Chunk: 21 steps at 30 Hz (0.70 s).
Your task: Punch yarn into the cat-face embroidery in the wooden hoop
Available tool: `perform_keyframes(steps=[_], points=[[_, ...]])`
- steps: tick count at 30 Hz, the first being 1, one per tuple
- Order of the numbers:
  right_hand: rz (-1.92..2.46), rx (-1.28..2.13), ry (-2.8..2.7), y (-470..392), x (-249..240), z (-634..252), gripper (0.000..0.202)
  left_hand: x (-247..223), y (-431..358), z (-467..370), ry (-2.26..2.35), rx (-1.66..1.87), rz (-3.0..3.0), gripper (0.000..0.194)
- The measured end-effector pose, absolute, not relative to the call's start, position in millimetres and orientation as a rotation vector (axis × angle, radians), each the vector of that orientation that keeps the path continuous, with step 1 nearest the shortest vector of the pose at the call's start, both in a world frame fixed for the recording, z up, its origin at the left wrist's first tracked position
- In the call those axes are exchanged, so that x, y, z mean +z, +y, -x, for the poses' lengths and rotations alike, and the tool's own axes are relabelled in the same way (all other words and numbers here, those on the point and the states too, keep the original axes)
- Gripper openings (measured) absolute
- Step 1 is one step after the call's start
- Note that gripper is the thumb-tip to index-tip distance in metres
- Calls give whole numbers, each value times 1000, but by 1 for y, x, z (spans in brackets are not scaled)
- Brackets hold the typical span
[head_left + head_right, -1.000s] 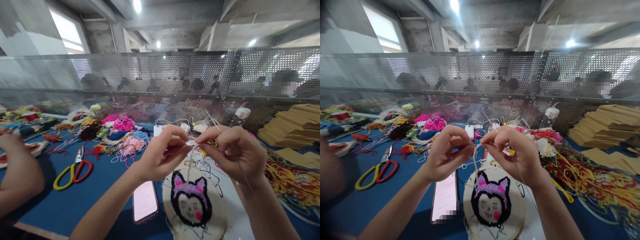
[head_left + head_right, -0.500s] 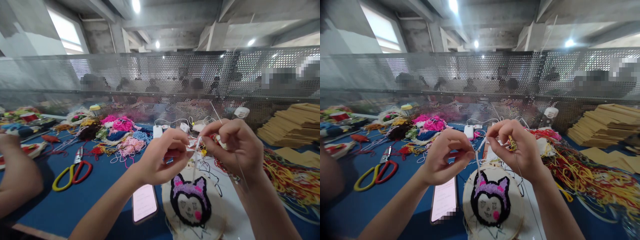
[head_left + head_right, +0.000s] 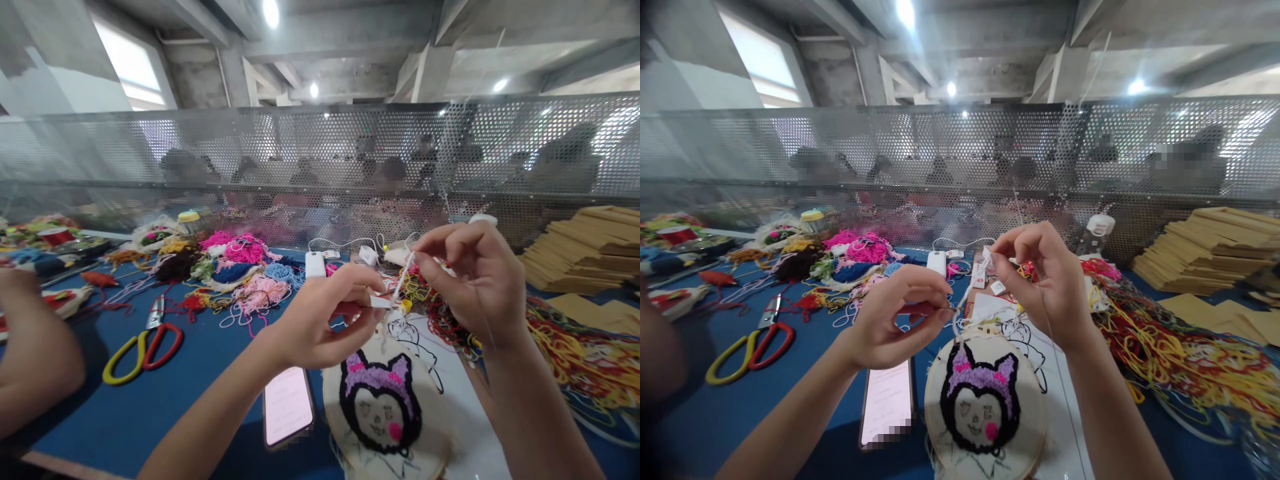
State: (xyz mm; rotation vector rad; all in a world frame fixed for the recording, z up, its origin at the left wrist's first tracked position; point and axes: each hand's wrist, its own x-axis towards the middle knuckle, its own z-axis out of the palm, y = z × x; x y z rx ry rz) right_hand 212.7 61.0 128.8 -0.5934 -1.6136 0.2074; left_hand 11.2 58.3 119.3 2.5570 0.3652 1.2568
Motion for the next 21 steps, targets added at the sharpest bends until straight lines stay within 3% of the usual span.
perform_keyframes(steps=[11, 21], points=[[531, 1187, -1181, 68, 133, -213, 19, 118, 61, -12, 394, 1298, -2655, 27], [483, 1582, -911, 73, 135, -221, 18, 122, 78, -4, 642, 1043, -2709, 28]])
